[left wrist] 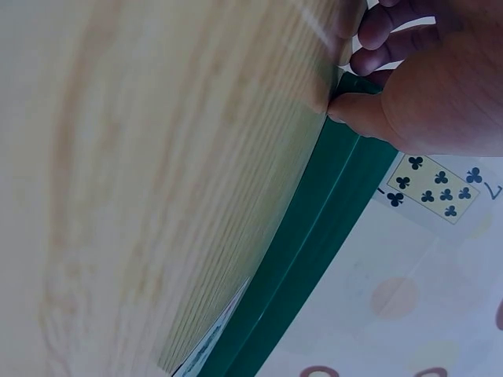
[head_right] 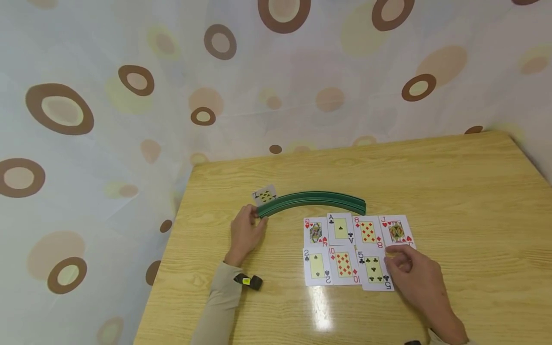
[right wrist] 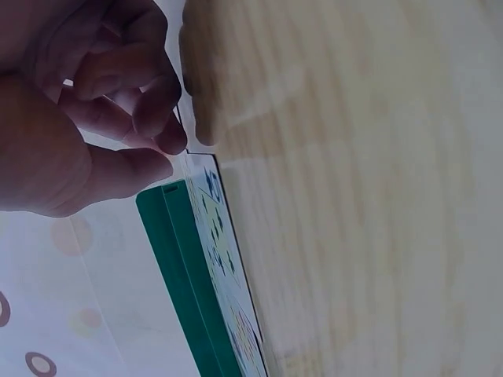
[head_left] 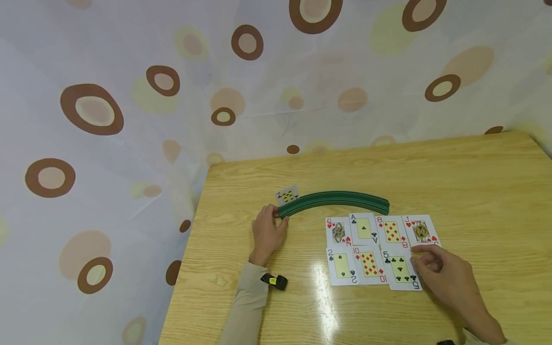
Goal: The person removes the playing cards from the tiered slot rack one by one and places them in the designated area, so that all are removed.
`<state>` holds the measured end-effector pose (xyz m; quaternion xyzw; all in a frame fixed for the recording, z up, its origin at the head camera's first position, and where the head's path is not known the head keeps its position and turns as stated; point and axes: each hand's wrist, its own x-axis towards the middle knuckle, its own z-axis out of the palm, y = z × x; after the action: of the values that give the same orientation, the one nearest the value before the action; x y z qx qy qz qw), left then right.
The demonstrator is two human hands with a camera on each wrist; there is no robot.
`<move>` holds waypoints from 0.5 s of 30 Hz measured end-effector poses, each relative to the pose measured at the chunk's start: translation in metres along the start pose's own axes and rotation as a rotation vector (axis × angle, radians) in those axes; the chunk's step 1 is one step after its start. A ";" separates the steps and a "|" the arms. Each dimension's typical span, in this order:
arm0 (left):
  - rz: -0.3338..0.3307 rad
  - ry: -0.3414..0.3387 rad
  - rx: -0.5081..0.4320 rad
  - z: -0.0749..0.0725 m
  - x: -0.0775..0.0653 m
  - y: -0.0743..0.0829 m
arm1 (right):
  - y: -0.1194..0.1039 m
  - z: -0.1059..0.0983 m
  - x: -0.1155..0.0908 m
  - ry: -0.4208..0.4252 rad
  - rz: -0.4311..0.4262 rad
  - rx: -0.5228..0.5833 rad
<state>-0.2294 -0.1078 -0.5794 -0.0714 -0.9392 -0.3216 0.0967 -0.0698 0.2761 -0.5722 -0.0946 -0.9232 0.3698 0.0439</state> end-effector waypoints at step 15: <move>-0.009 -0.012 0.003 0.001 0.001 -0.003 | -0.011 0.008 0.006 0.050 -0.025 0.037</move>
<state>-0.2306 -0.1094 -0.5815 -0.0689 -0.9406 -0.3202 0.0897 -0.0786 0.2642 -0.5702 -0.0913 -0.9159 0.3839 0.0735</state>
